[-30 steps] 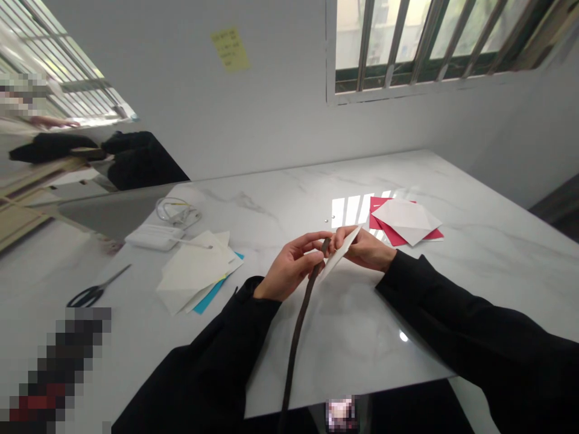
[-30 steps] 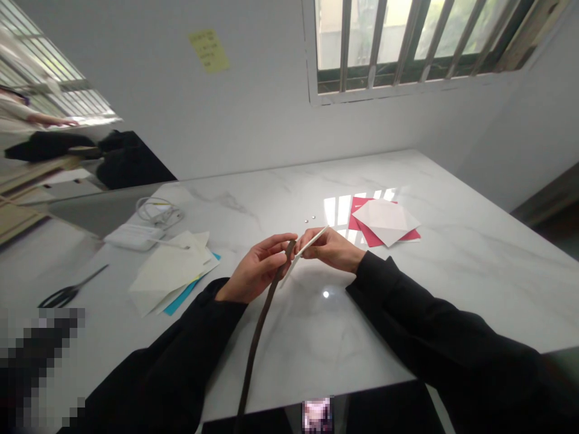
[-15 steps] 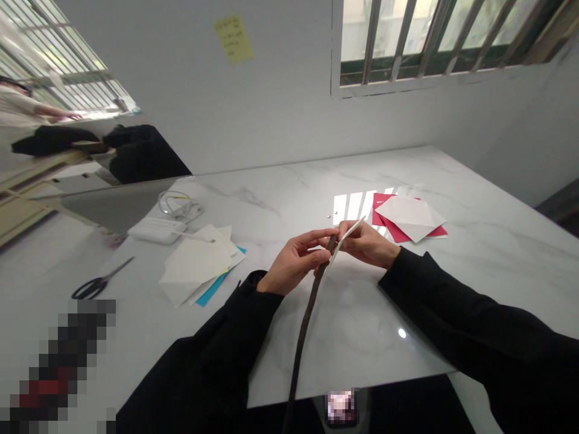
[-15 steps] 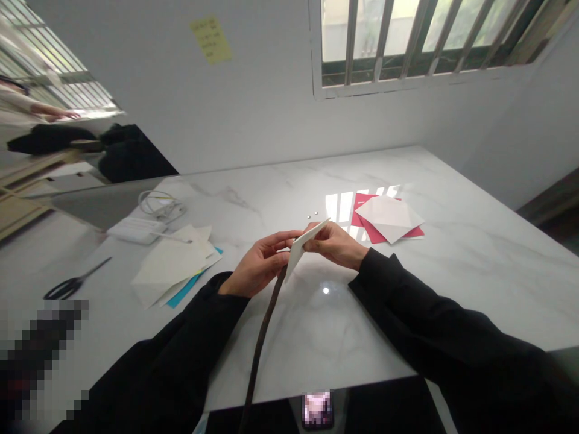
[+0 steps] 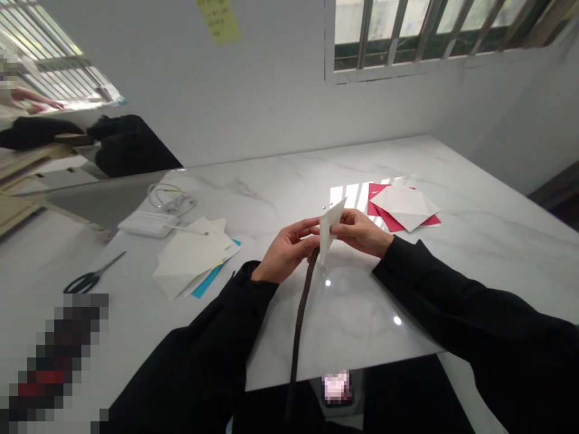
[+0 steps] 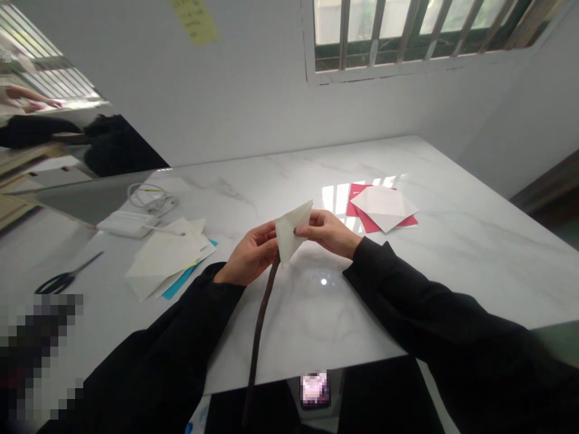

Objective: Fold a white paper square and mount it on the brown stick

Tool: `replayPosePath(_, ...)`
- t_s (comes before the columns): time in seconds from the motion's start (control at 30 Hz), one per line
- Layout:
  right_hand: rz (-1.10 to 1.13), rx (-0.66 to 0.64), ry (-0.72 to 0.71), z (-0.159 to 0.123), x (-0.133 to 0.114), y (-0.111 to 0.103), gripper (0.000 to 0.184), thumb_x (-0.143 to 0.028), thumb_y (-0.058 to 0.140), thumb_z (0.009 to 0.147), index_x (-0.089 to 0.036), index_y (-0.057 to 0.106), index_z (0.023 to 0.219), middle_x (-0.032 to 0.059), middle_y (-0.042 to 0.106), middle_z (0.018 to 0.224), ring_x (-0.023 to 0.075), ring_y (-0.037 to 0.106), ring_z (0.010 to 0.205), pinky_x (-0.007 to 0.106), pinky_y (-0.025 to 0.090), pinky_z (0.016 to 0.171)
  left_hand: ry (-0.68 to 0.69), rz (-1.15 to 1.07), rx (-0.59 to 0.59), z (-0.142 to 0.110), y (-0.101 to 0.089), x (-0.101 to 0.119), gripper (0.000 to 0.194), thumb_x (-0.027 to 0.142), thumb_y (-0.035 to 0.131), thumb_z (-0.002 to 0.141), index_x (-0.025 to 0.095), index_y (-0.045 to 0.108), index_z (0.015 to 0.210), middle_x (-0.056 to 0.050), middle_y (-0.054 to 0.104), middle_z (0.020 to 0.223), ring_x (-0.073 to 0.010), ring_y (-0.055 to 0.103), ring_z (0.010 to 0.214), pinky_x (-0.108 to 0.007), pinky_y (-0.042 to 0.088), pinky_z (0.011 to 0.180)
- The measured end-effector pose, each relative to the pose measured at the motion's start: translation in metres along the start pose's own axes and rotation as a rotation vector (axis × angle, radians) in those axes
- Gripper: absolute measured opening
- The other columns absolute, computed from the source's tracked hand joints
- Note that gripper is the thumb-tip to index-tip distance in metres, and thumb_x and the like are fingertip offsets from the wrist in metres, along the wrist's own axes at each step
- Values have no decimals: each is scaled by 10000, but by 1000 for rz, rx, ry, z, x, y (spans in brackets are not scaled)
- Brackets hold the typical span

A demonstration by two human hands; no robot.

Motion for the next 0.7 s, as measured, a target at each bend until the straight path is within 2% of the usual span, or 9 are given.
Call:
replayPosePath(0.23, 0, 70, -2, 3, 4, -2, 415, -396, 938, 778, -167, 757, 1073, 78, 800, 1013, 201, 754, 908, 363, 618, 903, 29, -9, 38, 6, -9, -8, 513, 424, 936, 772, 208, 798, 1216, -70, 783, 973, -111, 621, 662, -227, 450, 585)
replayPosePath(0.33, 16, 110, -5, 5, 7, -1, 420, -399, 947, 759, -172, 755, 1056, 71, 801, 1006, 196, 750, 884, 352, 619, 883, 30, -29, 56, 9, -11, -10, 550, 427, 958, 739, 199, 794, 1212, -90, 796, 1046, -145, 676, 740, -237, 490, 630)
replayPosePath(0.47, 29, 161, -12, 6, 8, -4, 464, -413, 963, 728, -179, 755, 1070, 69, 800, 1013, 202, 743, 905, 355, 623, 874, 41, -72, 76, 14, -8, -14, 529, 401, 950, 753, 200, 789, 1214, -110, 794, 1158, -208, 733, 925, -255, 539, 725)
replayPosePath(0.7, 22, 199, -29, 6, 3, -15, 471, -426, 956, 731, -172, 743, 1066, 79, 793, 1015, 201, 735, 900, 326, 619, 809, 44, -118, 91, 24, 2, -18, 494, 411, 914, 799, 217, 786, 1234, -99, 796, 1151, -213, 736, 962, -261, 539, 748)
Point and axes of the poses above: each hand's wrist, its own z-axis towards the middle knuckle, its own y-axis out of the palm, x = y × z, the point moved 6 cm from there along z, towards the middle knuckle
